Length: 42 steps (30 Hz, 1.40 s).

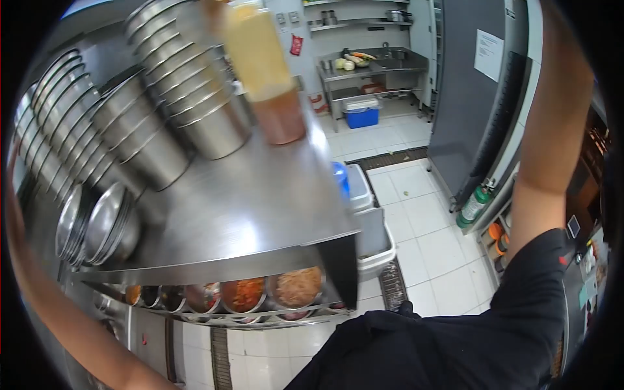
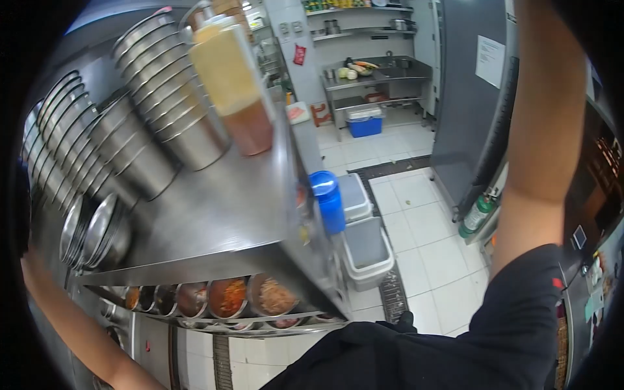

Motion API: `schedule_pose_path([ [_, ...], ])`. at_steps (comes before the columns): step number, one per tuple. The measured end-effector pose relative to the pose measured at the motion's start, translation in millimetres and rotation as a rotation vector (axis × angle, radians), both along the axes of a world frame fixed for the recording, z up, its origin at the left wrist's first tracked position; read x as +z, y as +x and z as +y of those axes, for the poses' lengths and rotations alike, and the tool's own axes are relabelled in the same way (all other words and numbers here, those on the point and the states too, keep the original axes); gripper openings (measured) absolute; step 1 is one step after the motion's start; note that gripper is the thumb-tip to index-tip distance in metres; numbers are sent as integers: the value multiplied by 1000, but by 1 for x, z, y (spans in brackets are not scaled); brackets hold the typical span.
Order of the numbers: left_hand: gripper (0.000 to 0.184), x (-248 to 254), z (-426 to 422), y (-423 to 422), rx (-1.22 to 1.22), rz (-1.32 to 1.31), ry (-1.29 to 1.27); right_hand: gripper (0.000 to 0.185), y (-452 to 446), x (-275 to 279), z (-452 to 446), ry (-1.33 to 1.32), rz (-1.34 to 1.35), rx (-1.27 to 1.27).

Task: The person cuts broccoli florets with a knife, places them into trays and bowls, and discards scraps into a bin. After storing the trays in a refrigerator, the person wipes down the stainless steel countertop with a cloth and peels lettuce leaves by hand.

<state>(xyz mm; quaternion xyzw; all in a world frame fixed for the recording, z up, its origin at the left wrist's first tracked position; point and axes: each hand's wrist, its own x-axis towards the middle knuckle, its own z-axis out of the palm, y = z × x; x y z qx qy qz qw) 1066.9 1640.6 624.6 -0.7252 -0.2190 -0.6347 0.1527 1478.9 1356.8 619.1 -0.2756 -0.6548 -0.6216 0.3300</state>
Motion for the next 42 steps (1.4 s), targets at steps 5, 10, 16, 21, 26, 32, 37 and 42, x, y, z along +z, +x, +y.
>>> schedule_pose_path([
  [5,48,-109,-128,-4,167,580,648,52,97,-172,-83,-182,11,-256],
  [10,40,-219,-233,136,-372,192,594,13,185,-258,-122,-318,133,-127],
  [16,52,-274,-264,259,-658,52,423,16,256,-282,-167,-401,200,-98],
  [21,49,-340,-287,385,-715,233,-205,46,289,-327,-175,-432,524,94],
  [26,60,-416,-250,498,-834,602,-757,41,317,-497,-148,-467,1351,160],
  [32,57,-566,-132,598,-1094,1273,-986,53,271,-687,-247,-488,1838,-723],
  [37,57,-543,-167,703,-1323,1596,-691,58,169,-749,-379,-424,2382,-1425],
  [42,37,-637,-229,816,-1489,1453,-1569,69,3,-796,-456,888,2938,-1604],
])
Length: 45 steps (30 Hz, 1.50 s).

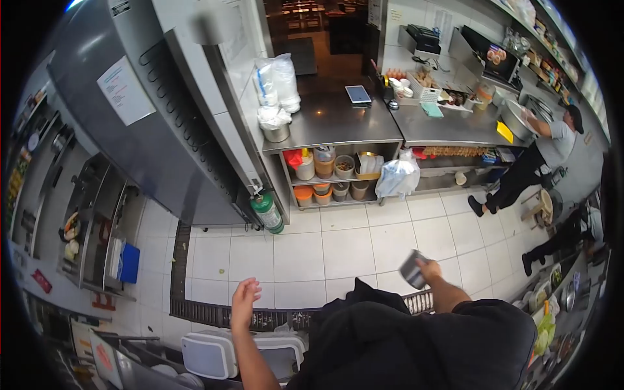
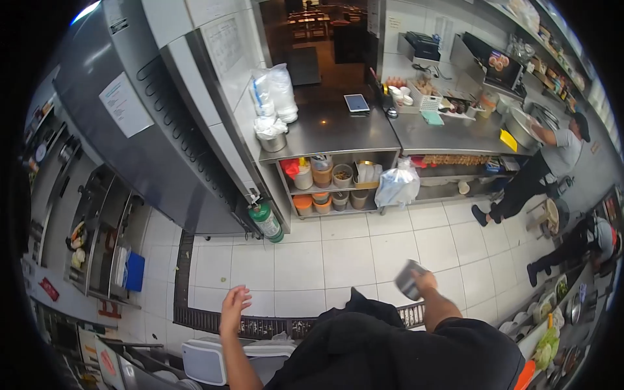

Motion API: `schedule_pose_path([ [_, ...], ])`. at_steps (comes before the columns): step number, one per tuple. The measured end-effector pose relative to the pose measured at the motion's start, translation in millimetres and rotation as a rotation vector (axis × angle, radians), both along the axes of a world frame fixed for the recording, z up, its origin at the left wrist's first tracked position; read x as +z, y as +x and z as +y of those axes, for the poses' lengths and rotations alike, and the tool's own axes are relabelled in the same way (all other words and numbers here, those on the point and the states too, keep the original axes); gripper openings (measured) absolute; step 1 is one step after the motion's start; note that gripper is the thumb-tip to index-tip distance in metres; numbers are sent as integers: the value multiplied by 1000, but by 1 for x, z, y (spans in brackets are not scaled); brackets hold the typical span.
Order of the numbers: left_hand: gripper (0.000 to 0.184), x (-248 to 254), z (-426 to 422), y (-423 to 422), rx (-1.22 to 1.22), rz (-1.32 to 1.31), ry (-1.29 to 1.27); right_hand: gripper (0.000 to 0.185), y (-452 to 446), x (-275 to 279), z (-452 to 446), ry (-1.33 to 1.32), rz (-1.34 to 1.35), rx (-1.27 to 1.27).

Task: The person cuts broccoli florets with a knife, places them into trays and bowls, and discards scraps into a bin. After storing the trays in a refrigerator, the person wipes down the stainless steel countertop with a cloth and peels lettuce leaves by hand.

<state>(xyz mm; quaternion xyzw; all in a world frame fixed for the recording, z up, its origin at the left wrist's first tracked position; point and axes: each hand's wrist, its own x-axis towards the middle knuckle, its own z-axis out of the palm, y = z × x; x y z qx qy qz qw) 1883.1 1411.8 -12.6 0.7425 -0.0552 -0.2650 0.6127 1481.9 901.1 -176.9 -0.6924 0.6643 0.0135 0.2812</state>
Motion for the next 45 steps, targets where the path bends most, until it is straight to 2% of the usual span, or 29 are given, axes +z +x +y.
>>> schedule_pose_path([
  [1,30,-40,-14,17,161,107,-178,69,-32,5,0,10,-47,-100],
  [3,28,-203,7,49,119,130,-74,65,-80,9,7,29,5,-188],
  [4,28,-252,9,50,48,171,237,63,-97,11,14,54,25,-205],
  [5,28,-283,12,34,-112,222,619,62,-117,-6,14,54,18,-181],
  [6,29,-299,12,14,-269,281,862,62,-140,-26,22,51,11,-165],
  [9,29,-299,-18,-45,-432,327,936,61,-170,-56,51,-169,99,-72],
  [13,31,-288,-107,-59,-709,169,866,68,-186,-77,65,146,-9,-294],
  [15,32,-284,-168,-58,-888,106,834,72,-184,-76,59,217,45,-439],
  [18,33,-281,-279,-40,-1079,50,798,63,-177,-64,14,188,-13,-475],
  [20,34,-275,-353,-17,-1102,78,813,59,-174,-57,-25,172,8,-465],
  [23,35,-262,-472,16,-848,229,793,54,-173,-45,-85,74,-71,-555],
  [25,36,-255,-549,31,-731,241,743,51,-175,-49,-117,-16,-109,-630],
  [27,38,-255,-618,29,-725,224,730,49,-180,-56,-144,-53,-211,-794],
  [30,42,-265,-722,3,-843,249,767,48,-187,-57,-181,-112,-284,-952],
  [32,43,-288,-783,-28,-1047,209,806,48,-194,-75,-191,-148,-244,-1004],
  [34,41,-293,-836,-54,-1183,168,832,46,-196,-83,-199,-49,-249,-1047],
  [36,38,-290,-884,-110,-1278,168,815,45,-205,-67,-194,40,-157,-1046],
  [37,39,-308,-907,-126,-1381,157,772,44,-202,-53,-197,76,-15,-1080],
  [38,40,-325,-929,-137,-1493,138,734,42,-203,-41,-200,96,16,-1092],
  [39,41,-312,-952,-157,-1597,8,746,42,-208,-34,-202,112,20,-1115],
  [42,42,-353,-1028,-172,-2037,-186,736,42,-210,-21,-203,181,-68,-1244],
  [43,37,-332,-1059,-180,-2082,-186,850,42,-208,-17,-203,198,-117,-1296],
  [45,33,-309,-1116,-194,-1981,-88,933,42,-206,-32,-203,221,-167,-1386],
])
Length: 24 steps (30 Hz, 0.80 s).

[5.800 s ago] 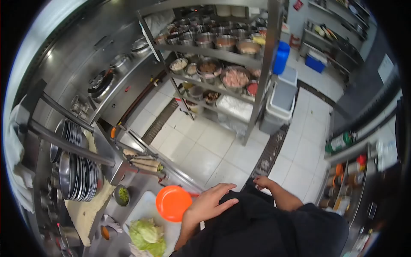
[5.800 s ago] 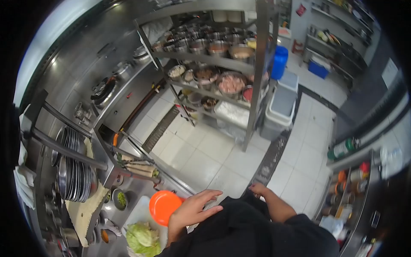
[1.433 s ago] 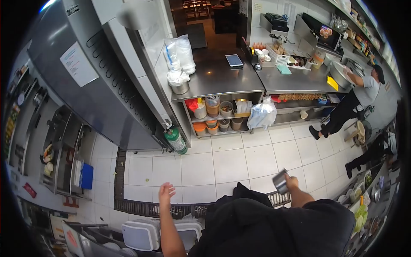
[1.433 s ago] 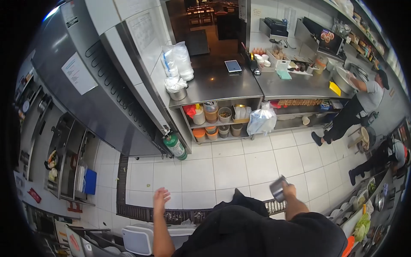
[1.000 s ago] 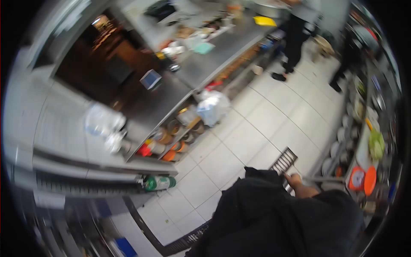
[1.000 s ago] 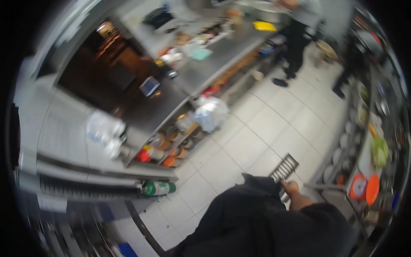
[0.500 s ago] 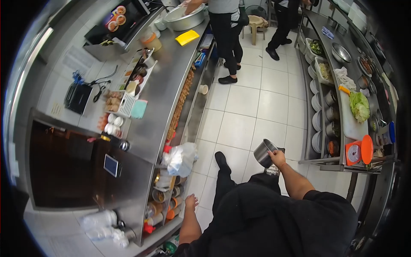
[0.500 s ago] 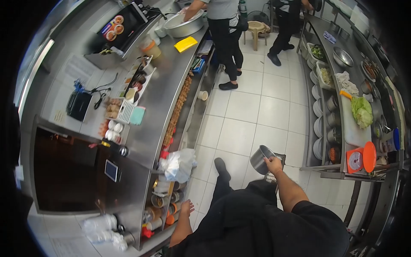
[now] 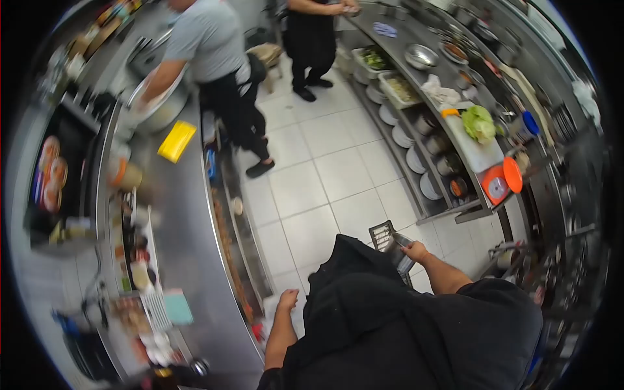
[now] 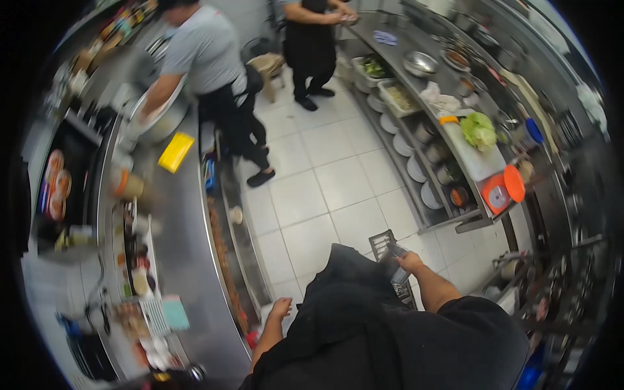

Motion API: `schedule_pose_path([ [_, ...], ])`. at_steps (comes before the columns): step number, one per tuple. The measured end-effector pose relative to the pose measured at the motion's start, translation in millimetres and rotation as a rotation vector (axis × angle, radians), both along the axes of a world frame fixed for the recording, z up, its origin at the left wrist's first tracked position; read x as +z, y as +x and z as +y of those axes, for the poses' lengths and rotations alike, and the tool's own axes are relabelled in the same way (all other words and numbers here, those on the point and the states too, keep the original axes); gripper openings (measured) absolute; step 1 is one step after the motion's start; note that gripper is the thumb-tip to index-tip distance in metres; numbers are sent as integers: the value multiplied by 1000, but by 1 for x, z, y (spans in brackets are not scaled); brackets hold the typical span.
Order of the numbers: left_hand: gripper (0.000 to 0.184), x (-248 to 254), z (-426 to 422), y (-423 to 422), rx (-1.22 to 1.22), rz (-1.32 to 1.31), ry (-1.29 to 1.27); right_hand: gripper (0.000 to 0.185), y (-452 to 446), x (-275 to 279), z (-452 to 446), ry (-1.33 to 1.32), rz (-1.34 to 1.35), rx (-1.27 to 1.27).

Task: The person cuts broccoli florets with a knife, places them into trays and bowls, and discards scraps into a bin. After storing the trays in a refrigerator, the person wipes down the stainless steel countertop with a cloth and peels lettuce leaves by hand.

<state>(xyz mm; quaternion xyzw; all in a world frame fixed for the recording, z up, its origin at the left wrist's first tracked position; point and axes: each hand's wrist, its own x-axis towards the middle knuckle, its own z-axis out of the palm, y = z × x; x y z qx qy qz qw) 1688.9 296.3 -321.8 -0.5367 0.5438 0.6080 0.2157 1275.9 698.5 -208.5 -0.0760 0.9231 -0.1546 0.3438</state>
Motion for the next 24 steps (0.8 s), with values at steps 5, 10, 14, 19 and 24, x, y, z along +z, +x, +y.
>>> schedule_pose_path([
  [5,31,-5,-138,-9,335,23,14,46,8,-40,-41,175,-157,-25],
  [10,23,18,-227,-44,489,-153,-30,57,-29,-99,-108,306,-236,340],
  [14,26,24,-271,-128,43,-110,-85,56,-81,-82,-187,228,-256,480],
  [19,38,21,-311,-263,-410,45,-282,45,-126,-2,-277,293,-245,49],
  [24,46,25,-359,-376,-649,160,-236,51,-132,58,-328,353,-262,-117],
])
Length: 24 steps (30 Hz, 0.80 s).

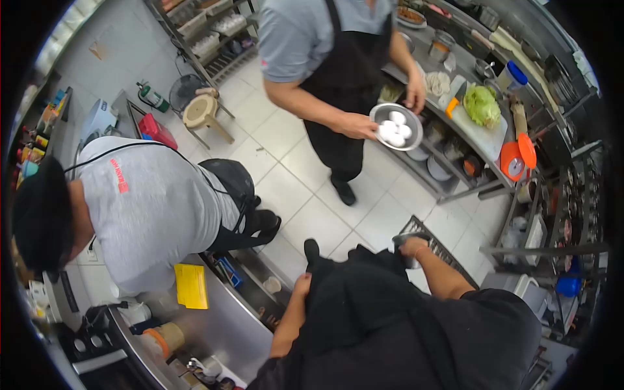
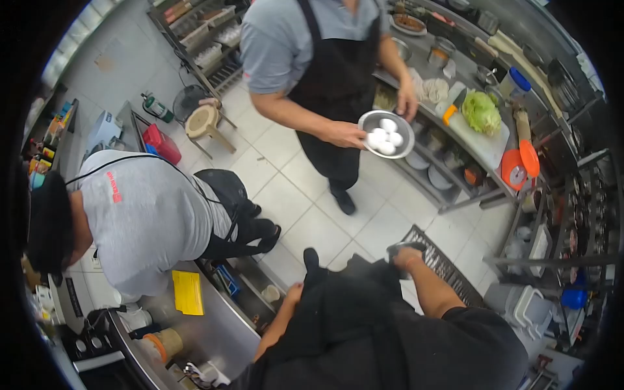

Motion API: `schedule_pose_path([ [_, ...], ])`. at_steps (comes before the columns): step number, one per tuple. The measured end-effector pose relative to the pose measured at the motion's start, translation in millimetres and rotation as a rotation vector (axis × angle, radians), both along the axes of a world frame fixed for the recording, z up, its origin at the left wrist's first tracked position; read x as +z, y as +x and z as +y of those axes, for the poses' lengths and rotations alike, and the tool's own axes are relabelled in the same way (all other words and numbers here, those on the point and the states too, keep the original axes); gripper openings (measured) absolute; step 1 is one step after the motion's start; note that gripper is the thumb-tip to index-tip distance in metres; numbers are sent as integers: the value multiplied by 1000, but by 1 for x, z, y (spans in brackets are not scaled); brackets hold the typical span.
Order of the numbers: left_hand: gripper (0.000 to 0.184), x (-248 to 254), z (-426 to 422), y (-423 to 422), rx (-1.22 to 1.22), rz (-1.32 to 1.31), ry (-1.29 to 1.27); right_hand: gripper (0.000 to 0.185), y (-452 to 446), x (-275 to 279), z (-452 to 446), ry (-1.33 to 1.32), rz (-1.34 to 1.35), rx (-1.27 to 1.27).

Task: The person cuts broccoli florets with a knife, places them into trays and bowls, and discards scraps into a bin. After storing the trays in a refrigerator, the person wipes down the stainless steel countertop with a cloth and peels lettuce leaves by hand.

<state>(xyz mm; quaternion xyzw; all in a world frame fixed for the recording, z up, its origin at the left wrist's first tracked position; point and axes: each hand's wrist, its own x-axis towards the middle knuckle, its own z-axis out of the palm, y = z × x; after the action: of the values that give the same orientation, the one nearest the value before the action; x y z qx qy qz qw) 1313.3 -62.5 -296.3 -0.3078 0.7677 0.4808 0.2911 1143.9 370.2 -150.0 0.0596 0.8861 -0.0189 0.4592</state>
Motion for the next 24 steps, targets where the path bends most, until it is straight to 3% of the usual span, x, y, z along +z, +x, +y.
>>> schedule_pose_path([
  [1,47,-3,-18,-21,-26,-35,58,53,1,-5,2,9,-12,-42],
  [3,52,-73,-66,-61,-202,-214,67,59,24,-29,7,62,-25,-159],
  [5,58,10,-77,-137,-408,-308,-49,65,50,-48,11,26,-74,-175],
  [7,59,2,-89,-198,-590,-145,-130,63,74,-39,-1,-51,-215,-535],
  [9,58,5,-77,-263,-619,-63,-189,59,106,-38,-14,-92,-262,-727],
  [10,58,-1,-65,-297,-611,-39,-164,57,136,-62,-7,-175,-284,-614],
  [11,57,-7,-52,-330,-602,-20,-146,57,157,-57,-14,-206,-183,-341],
  [12,56,-3,-37,-359,-566,26,-138,56,166,-50,-25,-234,-153,-290],
  [17,52,74,51,-468,-706,164,-107,53,170,-18,-54,-238,-226,-913],
  [20,55,96,97,-519,-863,141,-69,52,158,-21,-65,-287,-223,-1056],
  [24,63,91,134,-589,-748,283,-68,51,121,-29,-69,-375,-241,-1189],
])
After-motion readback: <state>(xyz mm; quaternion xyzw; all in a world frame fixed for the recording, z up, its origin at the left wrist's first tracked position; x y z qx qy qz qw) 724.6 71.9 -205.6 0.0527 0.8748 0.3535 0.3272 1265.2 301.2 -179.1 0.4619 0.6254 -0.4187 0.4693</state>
